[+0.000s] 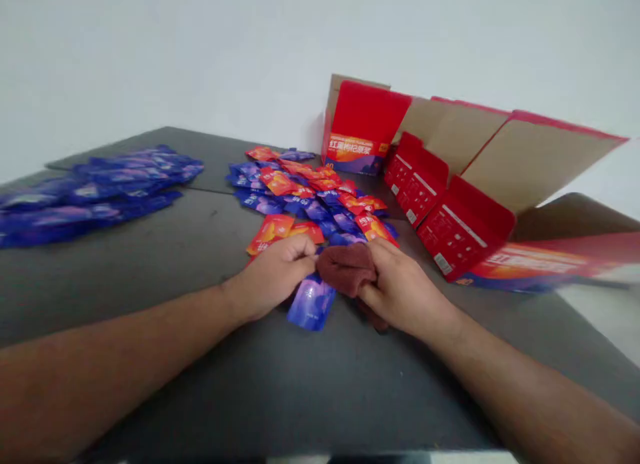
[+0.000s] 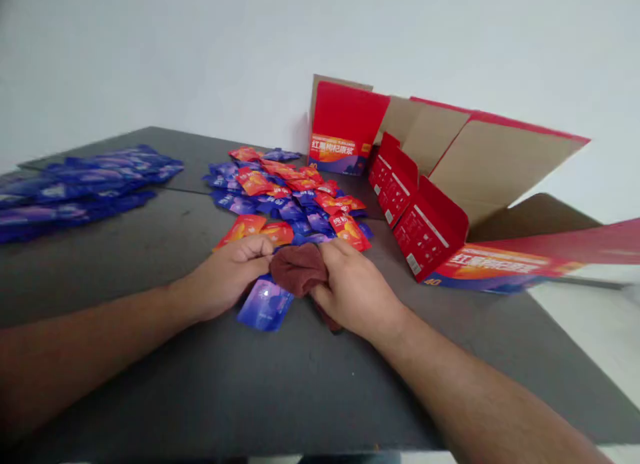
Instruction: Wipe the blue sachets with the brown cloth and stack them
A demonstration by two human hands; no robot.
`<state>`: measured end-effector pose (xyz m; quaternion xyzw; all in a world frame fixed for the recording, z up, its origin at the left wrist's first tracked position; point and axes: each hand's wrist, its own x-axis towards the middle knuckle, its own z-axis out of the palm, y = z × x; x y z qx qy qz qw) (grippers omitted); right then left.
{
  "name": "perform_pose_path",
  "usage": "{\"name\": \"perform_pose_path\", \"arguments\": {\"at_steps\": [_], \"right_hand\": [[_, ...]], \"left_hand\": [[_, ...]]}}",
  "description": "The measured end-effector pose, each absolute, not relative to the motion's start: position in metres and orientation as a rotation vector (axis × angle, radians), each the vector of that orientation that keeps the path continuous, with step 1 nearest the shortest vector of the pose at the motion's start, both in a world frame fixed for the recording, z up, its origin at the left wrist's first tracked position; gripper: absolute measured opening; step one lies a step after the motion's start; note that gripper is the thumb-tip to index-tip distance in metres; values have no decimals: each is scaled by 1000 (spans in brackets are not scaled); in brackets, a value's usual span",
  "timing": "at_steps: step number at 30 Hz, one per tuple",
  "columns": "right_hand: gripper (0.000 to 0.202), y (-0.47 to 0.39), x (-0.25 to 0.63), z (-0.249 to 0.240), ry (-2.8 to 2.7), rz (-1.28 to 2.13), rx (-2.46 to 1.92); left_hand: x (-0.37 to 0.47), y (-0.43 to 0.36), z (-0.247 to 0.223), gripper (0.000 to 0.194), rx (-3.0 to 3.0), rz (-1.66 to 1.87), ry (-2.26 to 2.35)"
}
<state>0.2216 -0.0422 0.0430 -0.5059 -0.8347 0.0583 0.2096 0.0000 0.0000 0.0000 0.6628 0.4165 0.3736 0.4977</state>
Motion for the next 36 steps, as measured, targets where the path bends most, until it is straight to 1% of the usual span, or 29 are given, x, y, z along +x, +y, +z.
{"name": "perform_pose_path", "arguments": {"at_steps": [5,11,22,27,33,36], "right_hand": [[19,-49,216,44,-2516,233,-1223],[18,-45,206,41,-2423,131,-1310],[21,-51,201,42,-2519,138,-1236],[16,-48,205,40,-2379,75,-1350],[19,-50,202,40,-2539,175,-1232],[19,-51,201,40,-2541,192,-1242]], "left_hand": [[-4,-2,1,20,1636,957,949],[-15,2,-6,15,1559,981,909],[-15,0,-3,20,1592,1002,905],[-14,0,-5,17,1536,1011,933],[-14,0,-4,20,1595,1010,918],[-15,0,-3,20,1615,1001,917]]}}
